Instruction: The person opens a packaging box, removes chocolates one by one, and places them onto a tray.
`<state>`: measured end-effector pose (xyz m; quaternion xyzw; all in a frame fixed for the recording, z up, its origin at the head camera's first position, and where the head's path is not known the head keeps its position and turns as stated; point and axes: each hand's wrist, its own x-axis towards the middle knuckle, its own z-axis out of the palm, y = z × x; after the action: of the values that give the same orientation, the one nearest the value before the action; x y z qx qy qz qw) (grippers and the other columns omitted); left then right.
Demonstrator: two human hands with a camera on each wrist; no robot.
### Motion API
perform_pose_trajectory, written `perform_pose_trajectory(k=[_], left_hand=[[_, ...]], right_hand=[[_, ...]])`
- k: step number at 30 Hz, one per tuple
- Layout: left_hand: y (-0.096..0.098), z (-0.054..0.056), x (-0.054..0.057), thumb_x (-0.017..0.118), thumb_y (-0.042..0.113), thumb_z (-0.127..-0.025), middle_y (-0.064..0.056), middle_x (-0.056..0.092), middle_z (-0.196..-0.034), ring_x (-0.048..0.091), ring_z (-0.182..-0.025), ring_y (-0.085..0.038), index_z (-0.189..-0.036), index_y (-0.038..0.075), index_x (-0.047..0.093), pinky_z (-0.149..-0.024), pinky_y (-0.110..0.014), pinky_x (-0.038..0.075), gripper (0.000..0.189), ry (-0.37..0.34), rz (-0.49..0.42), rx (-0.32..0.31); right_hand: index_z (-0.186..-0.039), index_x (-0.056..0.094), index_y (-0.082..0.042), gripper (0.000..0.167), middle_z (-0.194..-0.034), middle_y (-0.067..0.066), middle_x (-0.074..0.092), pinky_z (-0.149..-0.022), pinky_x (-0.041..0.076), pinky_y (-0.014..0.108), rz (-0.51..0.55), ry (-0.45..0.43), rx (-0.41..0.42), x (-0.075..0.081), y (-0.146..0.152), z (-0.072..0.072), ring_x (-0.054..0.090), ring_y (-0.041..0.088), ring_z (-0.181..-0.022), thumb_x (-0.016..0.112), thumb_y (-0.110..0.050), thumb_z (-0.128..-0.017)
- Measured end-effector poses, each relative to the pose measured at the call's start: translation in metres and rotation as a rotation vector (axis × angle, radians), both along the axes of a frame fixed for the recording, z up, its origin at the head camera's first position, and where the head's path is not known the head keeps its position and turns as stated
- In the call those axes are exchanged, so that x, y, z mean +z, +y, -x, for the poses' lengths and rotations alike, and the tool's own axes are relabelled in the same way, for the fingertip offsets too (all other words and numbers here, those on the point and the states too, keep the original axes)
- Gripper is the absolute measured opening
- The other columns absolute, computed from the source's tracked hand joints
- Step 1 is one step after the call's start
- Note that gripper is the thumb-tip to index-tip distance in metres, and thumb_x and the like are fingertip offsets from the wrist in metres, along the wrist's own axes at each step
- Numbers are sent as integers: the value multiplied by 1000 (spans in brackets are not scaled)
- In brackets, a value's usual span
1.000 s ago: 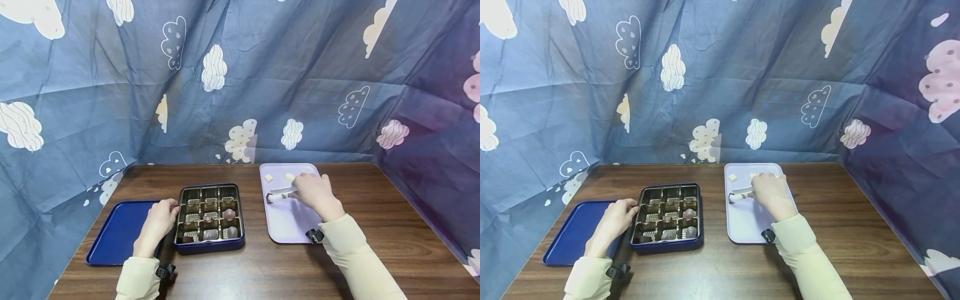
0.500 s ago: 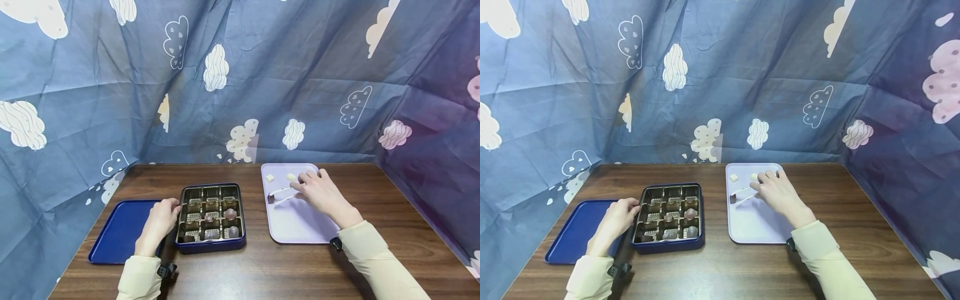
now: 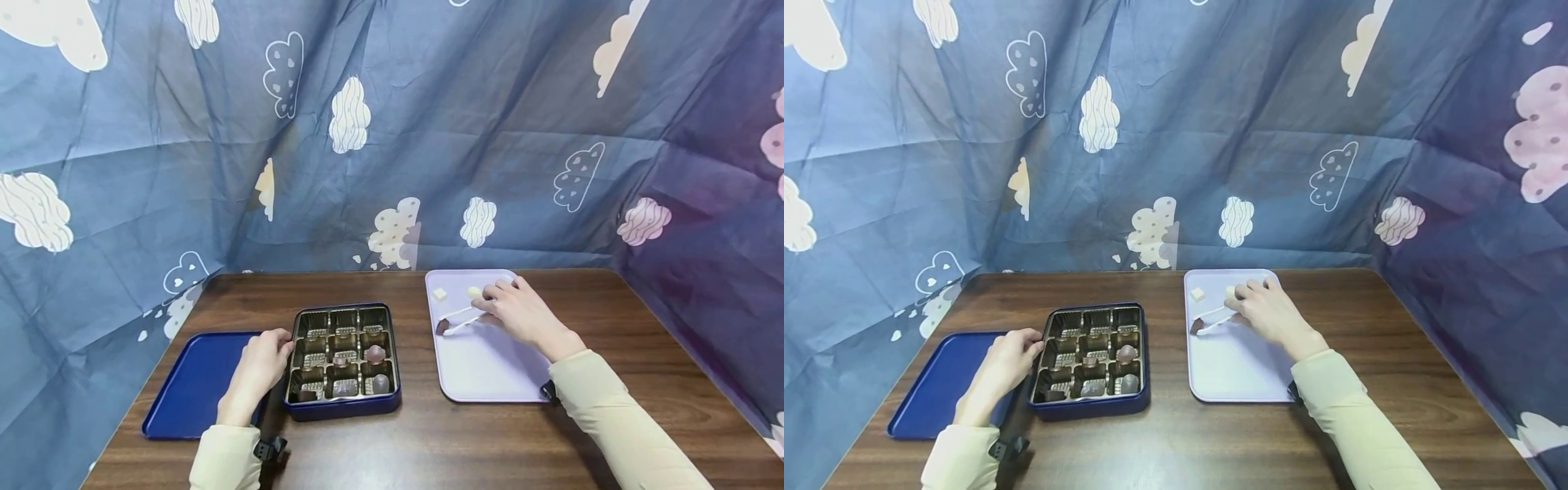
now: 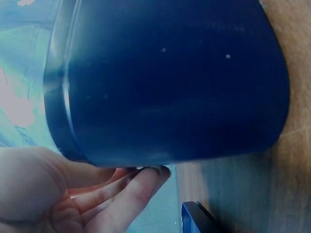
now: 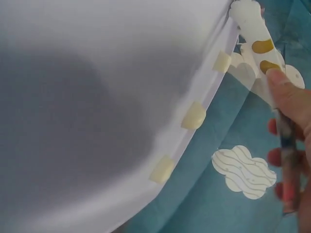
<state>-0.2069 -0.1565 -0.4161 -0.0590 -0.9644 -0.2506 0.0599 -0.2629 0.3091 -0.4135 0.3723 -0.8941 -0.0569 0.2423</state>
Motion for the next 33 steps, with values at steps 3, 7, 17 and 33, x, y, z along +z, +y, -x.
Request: perform_pose_trajectory(k=[3, 7, 17, 33], left_hand=[[1, 0, 1, 61, 6, -96, -18, 71, -94, 68, -85, -37, -109, -8, 67, -74, -53, 52, 21, -15, -1, -2], [1, 0, 2, 61, 6, -95, -17, 71, -91, 68, -83, -35, -107, -7, 68, -72, -52, 52, 19, -8, -3, -3], [1, 0, 0, 60, 7, -96, -15, 71, -89, 67, -78, -31, -107, -6, 68, -69, -49, 52, 18, -14, -7, 2], [2, -1, 1, 61, 7, -96, -16, 71, -92, 67, -84, -35, -107, -6, 68, -75, -53, 51, 19, -19, -2, 6]], right_hand=[[-102, 75, -17, 28, -82, -1, 56, -62, 37, 41, 44, -93, -80, 1, 2, -4, 56, 22, -75, 81, -31, -79], [-85, 70, -21, 12, -72, -4, 49, -53, 37, 38, 48, -215, -180, 7, 0, -11, 50, 17, -63, 74, -33, -87], [-93, 77, -22, 24, -87, -4, 66, -58, 45, 48, 71, -552, -406, 29, -6, -13, 61, 20, -78, 60, -39, -96], [-89, 71, -17, 27, -75, 0, 57, -68, 44, 52, -101, -709, -536, 62, -34, 3, 53, 18, -72, 58, -40, -95]])
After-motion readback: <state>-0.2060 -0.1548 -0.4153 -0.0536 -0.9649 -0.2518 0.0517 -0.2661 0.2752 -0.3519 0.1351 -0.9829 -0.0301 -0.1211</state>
